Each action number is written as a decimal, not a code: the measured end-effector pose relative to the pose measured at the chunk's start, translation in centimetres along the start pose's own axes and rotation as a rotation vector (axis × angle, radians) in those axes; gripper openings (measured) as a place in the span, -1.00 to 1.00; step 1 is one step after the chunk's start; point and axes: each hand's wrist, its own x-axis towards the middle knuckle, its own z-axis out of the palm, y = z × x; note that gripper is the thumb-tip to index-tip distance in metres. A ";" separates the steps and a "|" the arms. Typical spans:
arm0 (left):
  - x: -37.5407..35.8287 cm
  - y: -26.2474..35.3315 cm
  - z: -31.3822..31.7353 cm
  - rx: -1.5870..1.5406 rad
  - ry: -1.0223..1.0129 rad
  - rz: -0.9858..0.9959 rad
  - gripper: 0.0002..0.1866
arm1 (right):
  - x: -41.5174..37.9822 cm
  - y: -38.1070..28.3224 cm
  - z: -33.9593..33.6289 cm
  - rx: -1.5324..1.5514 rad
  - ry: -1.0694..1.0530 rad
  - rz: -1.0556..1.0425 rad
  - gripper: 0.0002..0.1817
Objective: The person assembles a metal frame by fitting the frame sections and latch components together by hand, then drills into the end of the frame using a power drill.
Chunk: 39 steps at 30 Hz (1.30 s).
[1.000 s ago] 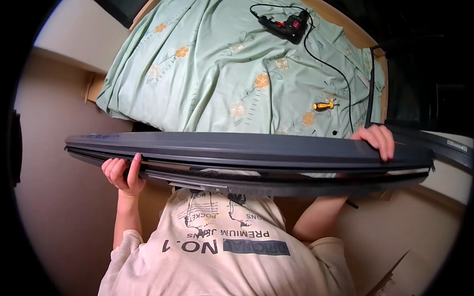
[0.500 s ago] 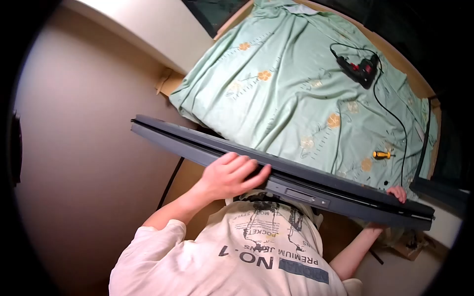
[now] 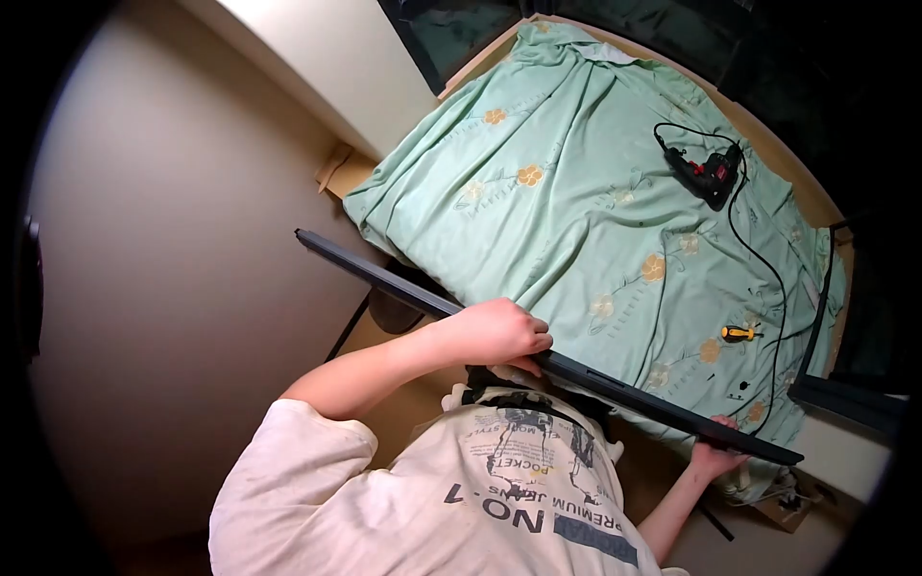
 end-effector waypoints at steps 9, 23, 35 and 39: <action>3.3 -3.1 1.9 -0.255 -0.190 -0.093 -0.40 | -2.6 2.0 2.4 -0.045 0.689 -0.126 -0.27; 6.7 -12.8 8.4 -0.028 -0.382 -0.228 -0.28 | -7.2 10.1 -4.8 -0.008 0.444 0.240 0.08; 6.8 -19.0 9.8 0.048 -0.396 -0.284 -0.30 | -3.9 13.0 -4.5 -0.214 0.425 0.425 -0.15; 6.7 -20.8 10.3 0.040 -0.352 -0.255 -0.31 | -2.3 12.9 -4.3 -0.331 0.393 0.511 -0.13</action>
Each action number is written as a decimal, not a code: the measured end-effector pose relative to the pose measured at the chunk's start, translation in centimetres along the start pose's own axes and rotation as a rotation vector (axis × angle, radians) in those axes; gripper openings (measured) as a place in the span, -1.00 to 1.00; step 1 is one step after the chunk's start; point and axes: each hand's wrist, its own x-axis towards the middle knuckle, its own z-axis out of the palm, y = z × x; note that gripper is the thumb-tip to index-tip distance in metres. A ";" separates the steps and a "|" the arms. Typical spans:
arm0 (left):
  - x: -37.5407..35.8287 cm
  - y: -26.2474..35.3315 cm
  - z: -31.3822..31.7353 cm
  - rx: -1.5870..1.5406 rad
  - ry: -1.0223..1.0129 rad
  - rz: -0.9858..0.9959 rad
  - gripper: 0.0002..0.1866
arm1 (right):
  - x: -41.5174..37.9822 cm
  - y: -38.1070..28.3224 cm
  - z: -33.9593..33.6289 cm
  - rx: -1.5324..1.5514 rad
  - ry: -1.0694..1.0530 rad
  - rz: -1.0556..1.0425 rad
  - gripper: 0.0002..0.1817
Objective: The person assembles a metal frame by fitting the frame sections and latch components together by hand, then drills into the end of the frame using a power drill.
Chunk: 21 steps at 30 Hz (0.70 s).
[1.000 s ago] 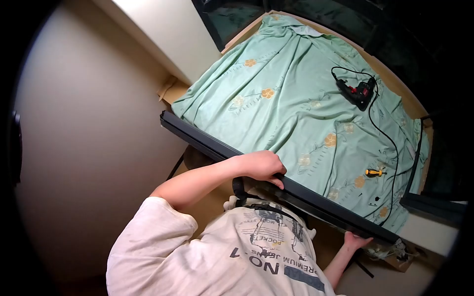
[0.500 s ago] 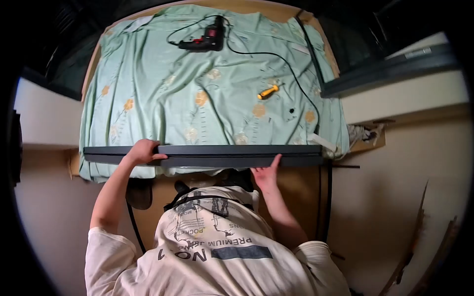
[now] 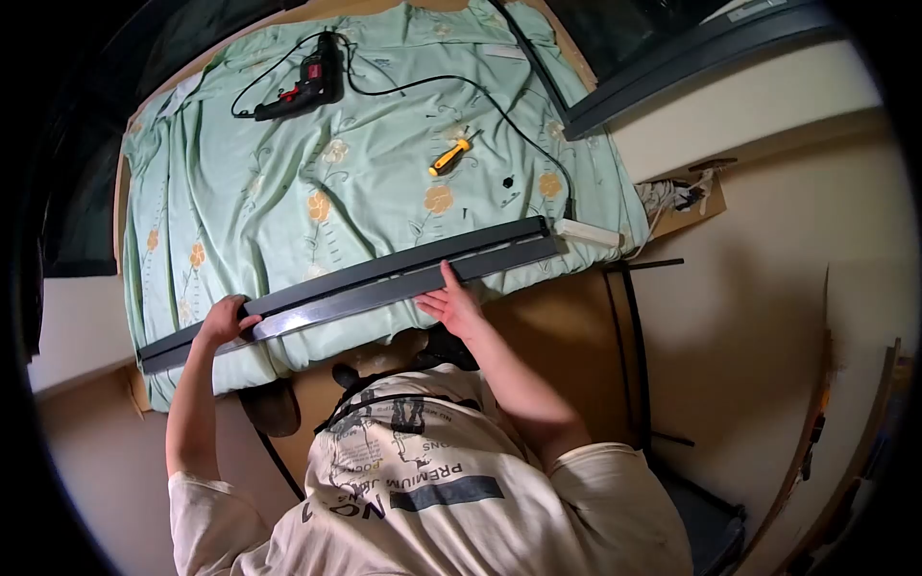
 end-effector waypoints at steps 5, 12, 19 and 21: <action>0.3 -1.2 2.0 -0.023 0.115 0.058 -0.35 | 0.4 -1.0 -0.5 -0.294 0.000 0.089 -0.01; -0.2 -1.4 3.8 -0.032 0.207 0.071 -0.41 | -0.4 -2.1 -0.8 -0.566 0.041 0.100 -0.19; -2.1 3.5 4.4 0.103 0.444 -0.091 -0.37 | -3.0 -1.4 -4.2 -0.537 0.026 -0.063 -0.50; -2.8 5.1 6.5 0.187 0.483 -0.075 -0.34 | -4.2 -2.0 -5.6 -0.506 0.057 -0.096 -0.59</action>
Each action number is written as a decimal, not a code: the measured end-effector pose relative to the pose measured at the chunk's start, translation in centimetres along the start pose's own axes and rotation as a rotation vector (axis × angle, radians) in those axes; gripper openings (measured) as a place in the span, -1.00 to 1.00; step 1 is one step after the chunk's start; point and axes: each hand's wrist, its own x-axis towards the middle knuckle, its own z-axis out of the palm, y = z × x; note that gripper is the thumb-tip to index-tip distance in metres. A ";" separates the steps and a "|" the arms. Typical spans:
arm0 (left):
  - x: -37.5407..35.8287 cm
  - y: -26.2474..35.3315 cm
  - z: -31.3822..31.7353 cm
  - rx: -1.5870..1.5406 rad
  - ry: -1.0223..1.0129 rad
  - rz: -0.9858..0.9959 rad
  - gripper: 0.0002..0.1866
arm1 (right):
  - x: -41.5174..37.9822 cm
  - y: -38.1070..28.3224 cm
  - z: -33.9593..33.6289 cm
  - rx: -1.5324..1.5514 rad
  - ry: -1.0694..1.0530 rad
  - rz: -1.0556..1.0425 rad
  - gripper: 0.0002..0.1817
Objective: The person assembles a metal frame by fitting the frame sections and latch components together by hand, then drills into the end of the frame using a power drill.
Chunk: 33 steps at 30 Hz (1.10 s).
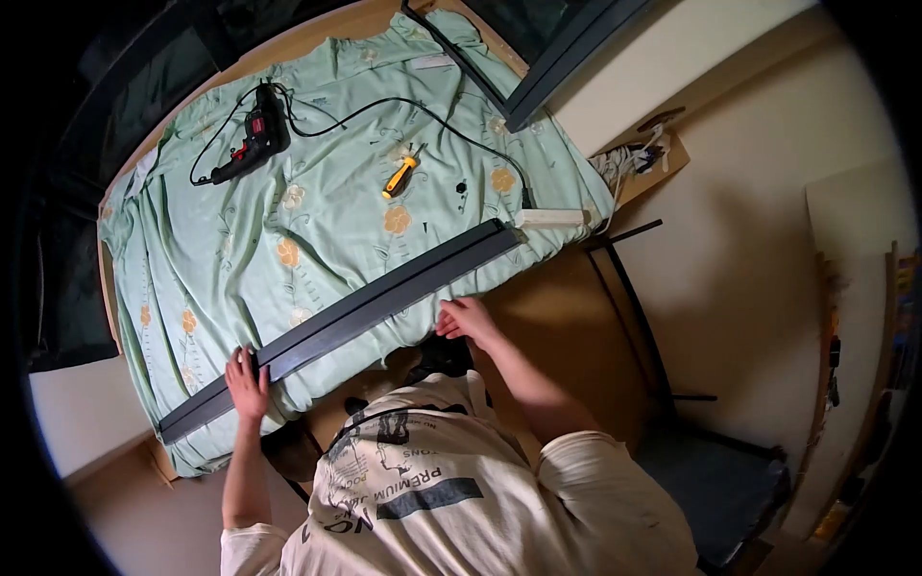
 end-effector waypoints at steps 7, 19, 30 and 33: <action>-1.8 5.3 0.4 -0.027 -0.015 -0.107 -0.19 | 0.6 -2.0 -5.9 0.022 0.287 -0.281 -0.73; 2.0 19.9 0.6 0.035 -0.161 -0.418 0.00 | 19.7 -27.7 6.9 -0.213 -0.446 -0.566 -0.81; 6.9 27.5 4.9 -0.117 0.315 -1.011 0.01 | 30.3 -26.9 31.7 0.655 -0.718 0.161 -0.41; 6.7 27.1 5.7 -0.085 0.348 -1.001 0.01 | 31.6 -26.9 34.8 0.808 -0.678 0.149 -0.37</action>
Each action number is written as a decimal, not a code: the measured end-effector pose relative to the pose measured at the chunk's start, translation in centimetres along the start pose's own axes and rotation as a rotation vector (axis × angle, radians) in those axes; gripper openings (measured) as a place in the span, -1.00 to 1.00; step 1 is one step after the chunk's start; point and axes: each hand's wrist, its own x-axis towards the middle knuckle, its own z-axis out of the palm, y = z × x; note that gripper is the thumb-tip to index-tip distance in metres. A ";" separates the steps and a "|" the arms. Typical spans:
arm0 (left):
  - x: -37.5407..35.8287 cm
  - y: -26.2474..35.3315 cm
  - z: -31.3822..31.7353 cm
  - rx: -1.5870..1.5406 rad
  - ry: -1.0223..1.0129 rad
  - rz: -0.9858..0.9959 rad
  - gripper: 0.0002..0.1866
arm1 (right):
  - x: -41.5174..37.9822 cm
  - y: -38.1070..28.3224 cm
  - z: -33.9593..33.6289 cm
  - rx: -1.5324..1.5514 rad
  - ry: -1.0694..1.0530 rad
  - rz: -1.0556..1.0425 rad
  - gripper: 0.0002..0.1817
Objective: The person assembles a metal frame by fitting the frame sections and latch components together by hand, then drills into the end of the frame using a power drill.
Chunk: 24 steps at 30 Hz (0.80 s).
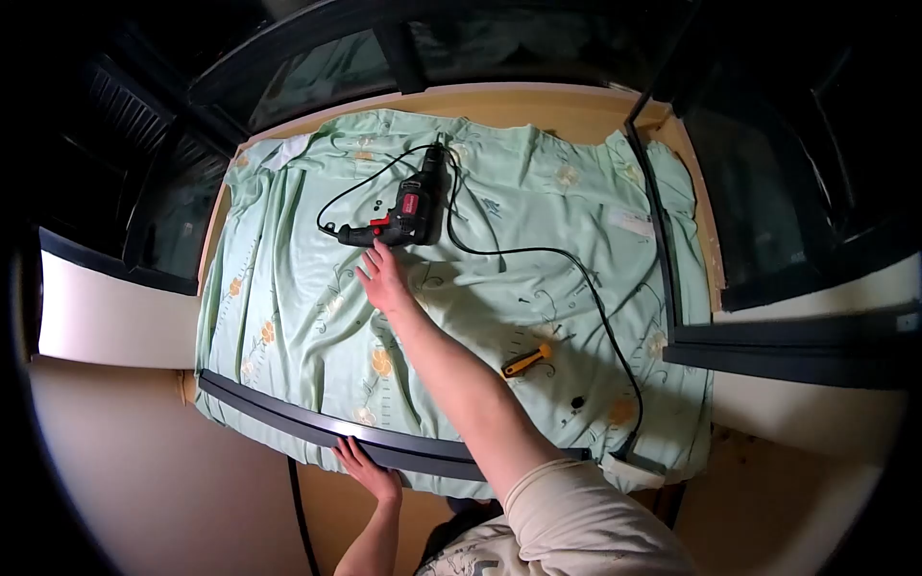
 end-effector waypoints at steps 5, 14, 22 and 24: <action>-0.2 -0.7 0.3 0.059 -0.025 -0.040 0.02 | 2.7 1.1 0.5 0.265 0.005 -0.121 -0.36; -0.5 -2.4 0.5 0.055 0.008 0.012 -0.23 | 6.0 -1.4 0.5 0.279 -0.061 -0.379 -0.81; 0.1 -2.4 -0.4 0.003 -0.026 0.006 -0.16 | -10.9 -5.7 2.2 -0.285 0.164 -0.300 -0.71; 0.1 -2.6 -0.5 -0.016 -0.041 0.007 -0.15 | -18.0 -7.7 3.5 -0.590 0.194 -0.309 -0.68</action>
